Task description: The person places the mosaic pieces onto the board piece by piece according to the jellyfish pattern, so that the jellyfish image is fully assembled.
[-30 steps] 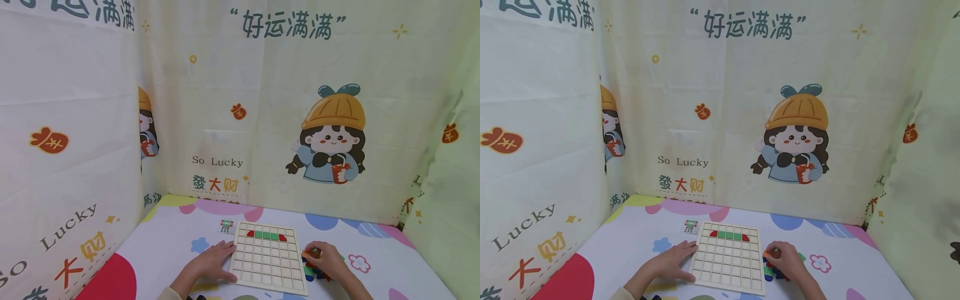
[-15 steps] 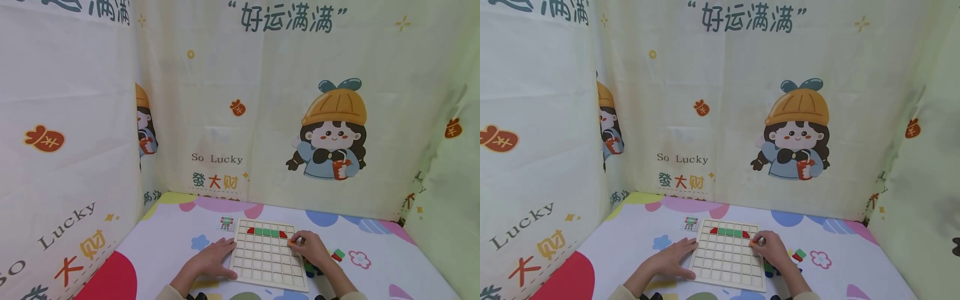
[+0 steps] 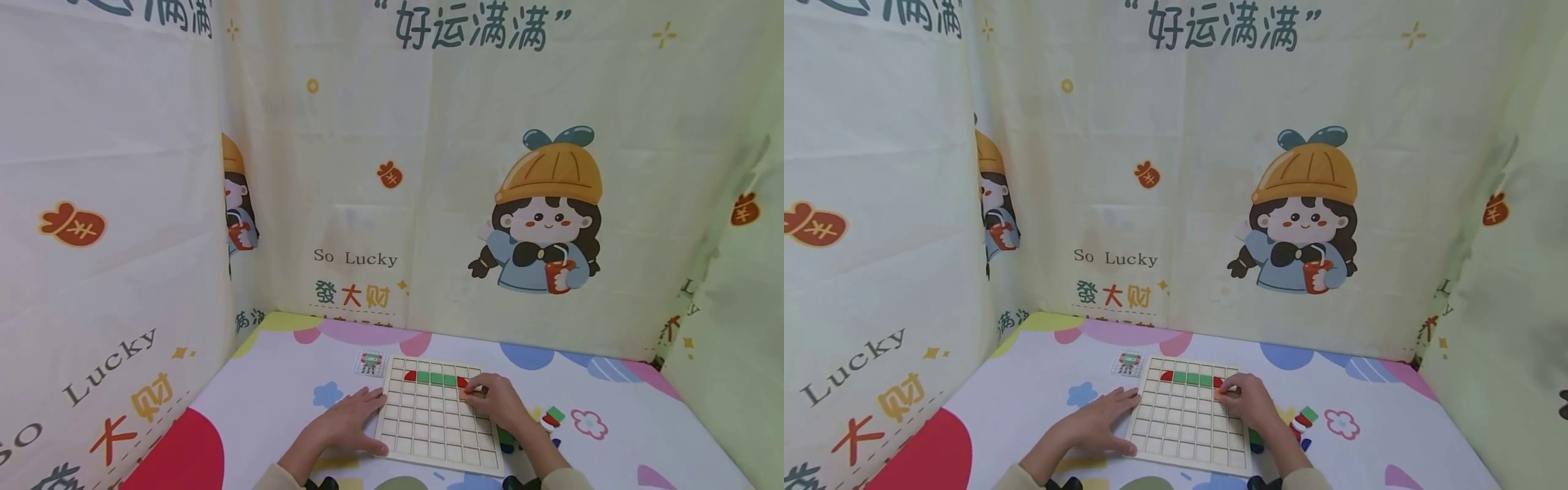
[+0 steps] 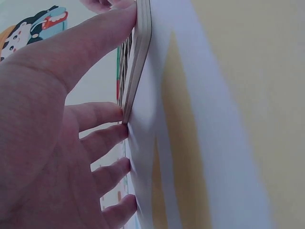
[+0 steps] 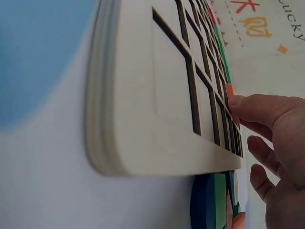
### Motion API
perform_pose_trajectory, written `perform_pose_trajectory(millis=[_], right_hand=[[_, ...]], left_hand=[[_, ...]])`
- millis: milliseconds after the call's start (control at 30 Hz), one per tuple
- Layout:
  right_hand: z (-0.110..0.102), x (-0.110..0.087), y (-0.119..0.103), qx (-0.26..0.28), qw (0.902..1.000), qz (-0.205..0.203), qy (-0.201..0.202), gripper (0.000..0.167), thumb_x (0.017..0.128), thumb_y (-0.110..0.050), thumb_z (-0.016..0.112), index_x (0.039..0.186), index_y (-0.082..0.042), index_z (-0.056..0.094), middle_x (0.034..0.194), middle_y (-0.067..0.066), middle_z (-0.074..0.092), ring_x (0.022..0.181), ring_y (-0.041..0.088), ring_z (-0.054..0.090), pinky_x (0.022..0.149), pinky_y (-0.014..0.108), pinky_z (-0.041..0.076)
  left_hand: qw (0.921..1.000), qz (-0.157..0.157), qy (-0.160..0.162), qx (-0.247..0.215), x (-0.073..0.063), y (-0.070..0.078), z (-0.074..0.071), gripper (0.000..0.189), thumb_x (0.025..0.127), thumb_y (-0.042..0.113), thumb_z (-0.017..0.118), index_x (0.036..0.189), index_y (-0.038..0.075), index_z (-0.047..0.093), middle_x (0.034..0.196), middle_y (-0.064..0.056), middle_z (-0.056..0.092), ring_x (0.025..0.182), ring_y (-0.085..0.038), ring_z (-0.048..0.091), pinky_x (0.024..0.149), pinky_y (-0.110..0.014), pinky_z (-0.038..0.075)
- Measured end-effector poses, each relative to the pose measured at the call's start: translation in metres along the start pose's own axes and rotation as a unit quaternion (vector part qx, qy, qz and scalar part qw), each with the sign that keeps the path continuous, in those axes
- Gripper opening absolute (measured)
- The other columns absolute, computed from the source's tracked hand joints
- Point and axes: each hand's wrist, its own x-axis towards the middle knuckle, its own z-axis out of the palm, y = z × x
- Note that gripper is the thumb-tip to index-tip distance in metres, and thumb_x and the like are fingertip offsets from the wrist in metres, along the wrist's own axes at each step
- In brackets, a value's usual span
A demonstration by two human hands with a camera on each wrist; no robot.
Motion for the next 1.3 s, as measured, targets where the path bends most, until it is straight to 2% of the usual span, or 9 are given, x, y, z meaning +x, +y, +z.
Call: perform_pose_trajectory(millis=[167, 300, 467, 633, 900, 1167, 1300], right_hand=[[0.002, 0.001, -0.002, -0.008, 0.9999, -0.008, 0.000, 0.013, 0.077, -0.010, 0.079, 0.079, -0.021, 0.074, 0.100, -0.003, 0.071, 0.088, 0.012, 0.057, 0.074, 0.030, 0.051], [0.003, 0.001, -0.002, -0.015, 0.9998, -0.013, 0.008, 0.013, 0.076, -0.009, 0.080, 0.078, -0.021, 0.074, 0.101, -0.003, 0.071, 0.091, 0.012, 0.058, 0.073, 0.027, 0.052], [0.002, 0.001, -0.001, -0.007, 1.0000, -0.007, 0.001, 0.012, 0.077, -0.010, 0.079, 0.076, -0.021, 0.074, 0.099, -0.004, 0.067, 0.081, 0.011, 0.054, 0.066, 0.021, 0.048], [-0.003, -0.004, 0.003, 0.014, 0.9997, -0.012, -0.018, 0.010, 0.079, -0.011, 0.078, 0.083, -0.019, 0.074, 0.095, -0.003, 0.066, 0.072, 0.012, 0.048, 0.059, 0.021, 0.043], [-0.012, -0.014, 0.010, 0.007, 0.9987, 0.049, -0.008, 0.017, 0.077, -0.012, 0.079, 0.092, -0.020, 0.074, 0.093, -0.004, 0.065, 0.073, 0.013, 0.048, 0.050, 0.023, 0.044], [-0.029, -0.023, 0.014, -0.019, 0.9987, 0.046, 0.012, 0.028, 0.077, -0.012, 0.080, 0.103, -0.017, 0.073, 0.094, -0.005, 0.067, 0.075, 0.012, 0.048, 0.056, 0.020, 0.040], [-0.039, -0.028, 0.018, -0.022, 0.9981, 0.055, 0.017, 0.028, 0.077, -0.013, 0.079, 0.105, -0.015, 0.073, 0.094, -0.003, 0.067, 0.075, 0.012, 0.048, 0.055, 0.020, 0.040]], left_hand=[[1.0000, 0.002, 0.002, 0.002, 0.000, 0.000, 0.001, 0.090, 0.073, 0.060, 0.074, 0.147, 0.021, 0.041, 0.157, 0.000, 0.035, 0.146, -0.033, 0.028, 0.115, -0.056, 0.030], [1.0000, 0.001, 0.004, 0.004, 0.000, 0.000, 0.001, 0.091, 0.073, 0.060, 0.074, 0.147, 0.021, 0.041, 0.157, 0.000, 0.035, 0.146, -0.033, 0.028, 0.115, -0.056, 0.030], [1.0000, -0.002, 0.000, -0.003, 0.000, 0.000, 0.002, 0.091, 0.073, 0.061, 0.074, 0.148, 0.021, 0.041, 0.157, 0.000, 0.035, 0.147, -0.033, 0.027, 0.116, -0.056, 0.029], [1.0000, -0.004, -0.001, -0.006, -0.001, 0.000, 0.004, 0.091, 0.073, 0.061, 0.074, 0.148, 0.021, 0.041, 0.157, 0.001, 0.034, 0.147, -0.032, 0.027, 0.116, -0.056, 0.029], [1.0000, -0.006, 0.000, -0.003, -0.002, 0.001, 0.002, 0.090, 0.073, 0.060, 0.073, 0.148, 0.021, 0.041, 0.157, 0.001, 0.035, 0.147, -0.033, 0.027, 0.116, -0.056, 0.029], [1.0000, -0.005, 0.002, -0.001, -0.003, 0.002, 0.001, 0.091, 0.073, 0.060, 0.074, 0.148, 0.021, 0.041, 0.157, 0.000, 0.035, 0.146, -0.033, 0.027, 0.115, -0.057, 0.030], [1.0000, -0.006, 0.003, -0.003, -0.003, 0.003, 0.001, 0.090, 0.073, 0.060, 0.074, 0.147, 0.021, 0.041, 0.157, 0.000, 0.035, 0.147, -0.033, 0.027, 0.116, -0.056, 0.029]])
